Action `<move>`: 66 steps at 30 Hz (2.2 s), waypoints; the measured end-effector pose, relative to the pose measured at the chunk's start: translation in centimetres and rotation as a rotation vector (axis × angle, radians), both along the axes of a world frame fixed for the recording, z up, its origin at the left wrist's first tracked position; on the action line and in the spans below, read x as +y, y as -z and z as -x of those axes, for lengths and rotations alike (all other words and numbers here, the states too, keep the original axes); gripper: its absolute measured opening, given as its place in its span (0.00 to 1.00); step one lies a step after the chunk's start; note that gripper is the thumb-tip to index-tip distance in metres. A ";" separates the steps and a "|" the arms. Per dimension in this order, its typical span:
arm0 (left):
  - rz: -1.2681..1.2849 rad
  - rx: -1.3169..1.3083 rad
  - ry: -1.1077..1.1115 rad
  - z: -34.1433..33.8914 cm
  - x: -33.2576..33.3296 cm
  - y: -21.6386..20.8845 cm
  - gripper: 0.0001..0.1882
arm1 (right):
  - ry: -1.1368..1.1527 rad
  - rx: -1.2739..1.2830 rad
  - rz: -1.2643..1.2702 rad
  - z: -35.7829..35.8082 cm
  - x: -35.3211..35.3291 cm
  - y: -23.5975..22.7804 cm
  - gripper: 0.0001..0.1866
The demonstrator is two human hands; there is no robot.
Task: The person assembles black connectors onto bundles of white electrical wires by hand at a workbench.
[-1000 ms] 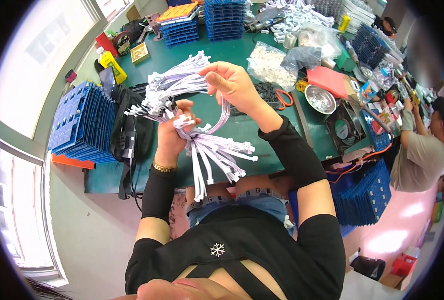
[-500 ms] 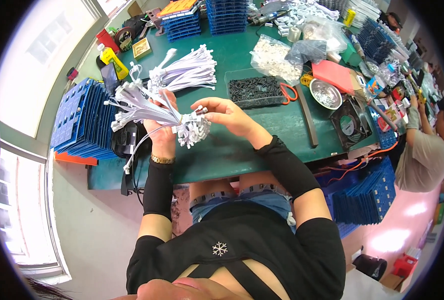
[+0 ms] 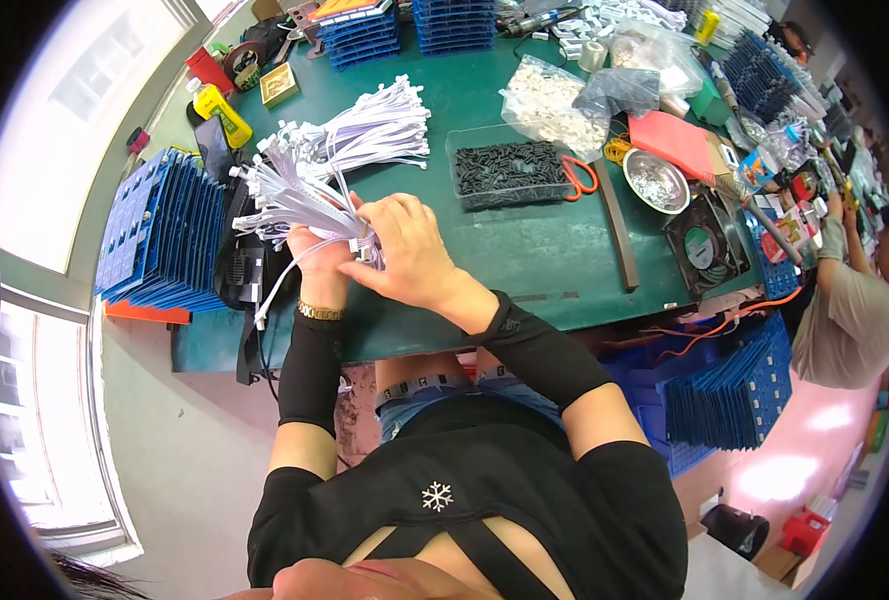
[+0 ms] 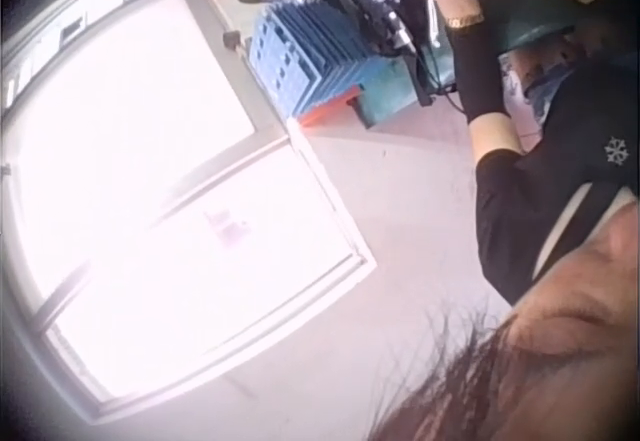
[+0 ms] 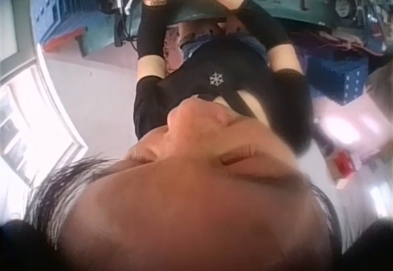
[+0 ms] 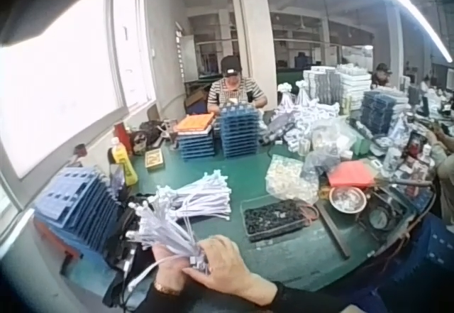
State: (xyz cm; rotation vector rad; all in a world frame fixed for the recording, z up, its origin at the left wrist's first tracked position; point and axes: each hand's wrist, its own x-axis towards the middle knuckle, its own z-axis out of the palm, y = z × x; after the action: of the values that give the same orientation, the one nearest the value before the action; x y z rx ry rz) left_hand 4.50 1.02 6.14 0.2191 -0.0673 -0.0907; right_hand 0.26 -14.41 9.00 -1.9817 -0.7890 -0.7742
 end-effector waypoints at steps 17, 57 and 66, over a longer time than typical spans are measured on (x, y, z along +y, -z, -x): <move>0.095 -0.240 0.116 -1.8 0.7 1.9 0.12 | -0.276 -0.219 -0.006 0.1 -3.4 -0.3 0.10; -0.486 -0.305 -0.239 2.5 -4.0 -2.9 0.09 | -0.594 0.417 -0.311 -7.1 -0.6 -2.5 0.12; -0.659 -0.212 -0.267 3.0 -3.7 -3.0 0.18 | -0.746 0.742 -0.572 -5.5 -1.6 -3.0 0.11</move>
State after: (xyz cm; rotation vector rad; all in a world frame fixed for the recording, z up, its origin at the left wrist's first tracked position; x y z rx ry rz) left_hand 1.51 -2.72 9.16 0.8928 -0.2182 0.1824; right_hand 5.77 -15.99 12.03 -1.1612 -0.6640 0.1819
